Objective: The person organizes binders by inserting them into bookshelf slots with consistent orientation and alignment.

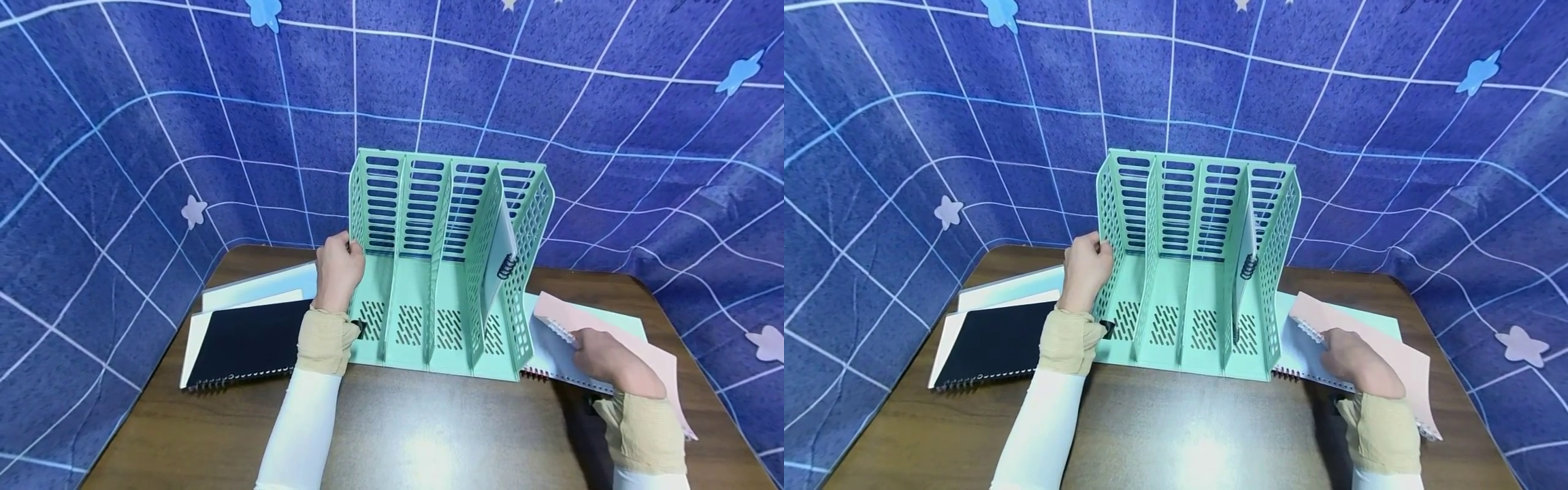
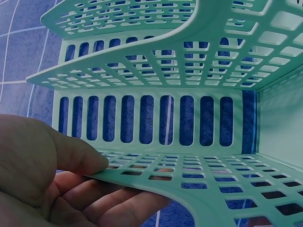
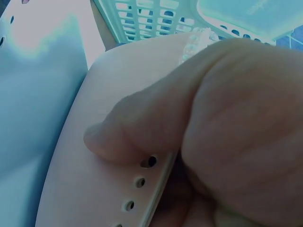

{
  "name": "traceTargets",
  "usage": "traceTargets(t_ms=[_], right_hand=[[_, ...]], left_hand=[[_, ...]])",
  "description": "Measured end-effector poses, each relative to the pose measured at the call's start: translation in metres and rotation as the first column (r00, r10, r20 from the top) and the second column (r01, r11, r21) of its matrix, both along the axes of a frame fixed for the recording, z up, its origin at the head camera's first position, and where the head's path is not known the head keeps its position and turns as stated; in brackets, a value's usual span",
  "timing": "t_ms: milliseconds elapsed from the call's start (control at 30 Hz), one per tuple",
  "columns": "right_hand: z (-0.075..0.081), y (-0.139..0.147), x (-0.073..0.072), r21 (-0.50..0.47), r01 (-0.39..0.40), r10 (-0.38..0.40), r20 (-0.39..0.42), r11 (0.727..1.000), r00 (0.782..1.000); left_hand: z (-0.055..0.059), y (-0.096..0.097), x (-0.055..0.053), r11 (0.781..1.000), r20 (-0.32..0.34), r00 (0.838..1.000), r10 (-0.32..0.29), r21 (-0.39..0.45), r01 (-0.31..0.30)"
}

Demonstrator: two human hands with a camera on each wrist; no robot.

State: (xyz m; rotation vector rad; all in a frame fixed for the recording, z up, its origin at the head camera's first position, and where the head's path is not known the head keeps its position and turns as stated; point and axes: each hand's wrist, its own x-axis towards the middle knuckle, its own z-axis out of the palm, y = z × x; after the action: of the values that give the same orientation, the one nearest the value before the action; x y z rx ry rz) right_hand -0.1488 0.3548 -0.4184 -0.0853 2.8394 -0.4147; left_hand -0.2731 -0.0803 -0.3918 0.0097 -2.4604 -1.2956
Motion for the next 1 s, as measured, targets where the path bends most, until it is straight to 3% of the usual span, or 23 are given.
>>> traceTargets(t_ms=[233,567,1000], right_hand=[[0.007,0.001,0.003,0.009,-0.013,0.014,-0.055,1.000,0.998],[0.022,0.003,0.009,0.027,0.028,-0.025,-0.120,0.999,0.992],[0.034,0.006,0.018,0.001,0.069,-0.065,-0.307,0.998,0.949]], left_hand=[[0.000,0.001,-0.001,1.000,-0.042,0.999,0.013,-0.018,-0.014],[-0.001,0.002,-0.001,1.000,-0.041,0.999,0.004,-0.014,-0.005],[-0.001,0.002,-0.001,1.000,-0.039,0.999,0.003,-0.012,-0.003]])
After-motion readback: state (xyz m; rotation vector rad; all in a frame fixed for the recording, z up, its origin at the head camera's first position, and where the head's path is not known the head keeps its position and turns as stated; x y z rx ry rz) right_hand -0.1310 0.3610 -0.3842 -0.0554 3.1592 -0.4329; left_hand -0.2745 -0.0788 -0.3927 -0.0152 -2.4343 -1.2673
